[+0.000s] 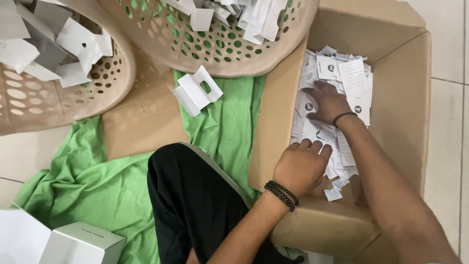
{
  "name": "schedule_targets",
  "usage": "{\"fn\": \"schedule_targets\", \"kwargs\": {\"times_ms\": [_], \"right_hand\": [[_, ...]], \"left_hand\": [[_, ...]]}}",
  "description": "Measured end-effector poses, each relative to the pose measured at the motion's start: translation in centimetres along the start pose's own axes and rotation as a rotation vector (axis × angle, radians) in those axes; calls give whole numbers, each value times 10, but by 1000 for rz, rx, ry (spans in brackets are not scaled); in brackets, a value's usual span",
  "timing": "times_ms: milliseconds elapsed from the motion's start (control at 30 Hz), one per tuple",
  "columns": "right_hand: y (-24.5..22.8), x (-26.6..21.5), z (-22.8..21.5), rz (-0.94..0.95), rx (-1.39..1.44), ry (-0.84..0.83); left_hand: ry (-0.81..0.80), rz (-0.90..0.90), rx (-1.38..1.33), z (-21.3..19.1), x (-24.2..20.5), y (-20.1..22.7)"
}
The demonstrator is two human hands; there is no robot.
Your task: The person assembles cardboard boxes and places product manuals and inserts inside.
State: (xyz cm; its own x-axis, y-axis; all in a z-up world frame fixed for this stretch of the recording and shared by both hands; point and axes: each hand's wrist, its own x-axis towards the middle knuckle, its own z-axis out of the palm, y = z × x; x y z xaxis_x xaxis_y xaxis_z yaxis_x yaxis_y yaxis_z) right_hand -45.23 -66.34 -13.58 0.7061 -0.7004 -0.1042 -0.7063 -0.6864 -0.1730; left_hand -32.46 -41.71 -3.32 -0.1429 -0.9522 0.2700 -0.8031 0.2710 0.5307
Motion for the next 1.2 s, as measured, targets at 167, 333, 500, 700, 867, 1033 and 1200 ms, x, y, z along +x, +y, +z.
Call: {"fn": "schedule_targets", "kwargs": {"times_ms": [167, 333, 500, 700, 867, 1033, 1200], "right_hand": [[-22, 2, -24, 15, -178, -74], [-2, 3, -48, 277, 231, -43], [-21, -8, -102, 166, 1218, 140], [-15, 1, -53, -165, 1669, -104], [1, 13, 34, 151, 644, -41], [-37, 13, 69, 10, 417, -63], [-28, 15, 79, -31, 270, 40]], "left_hand": [[-2, -74, 34, 4, -1, 0], [140, -170, -157, -1, 12, -5], [395, -394, -703, -15, 46, -16], [376, -736, -912, -2, 67, -39], [702, -754, -1260, 0, 66, -38], [632, -743, -1052, -1, 59, -33], [605, -644, -837, -5, 57, -28]]}}
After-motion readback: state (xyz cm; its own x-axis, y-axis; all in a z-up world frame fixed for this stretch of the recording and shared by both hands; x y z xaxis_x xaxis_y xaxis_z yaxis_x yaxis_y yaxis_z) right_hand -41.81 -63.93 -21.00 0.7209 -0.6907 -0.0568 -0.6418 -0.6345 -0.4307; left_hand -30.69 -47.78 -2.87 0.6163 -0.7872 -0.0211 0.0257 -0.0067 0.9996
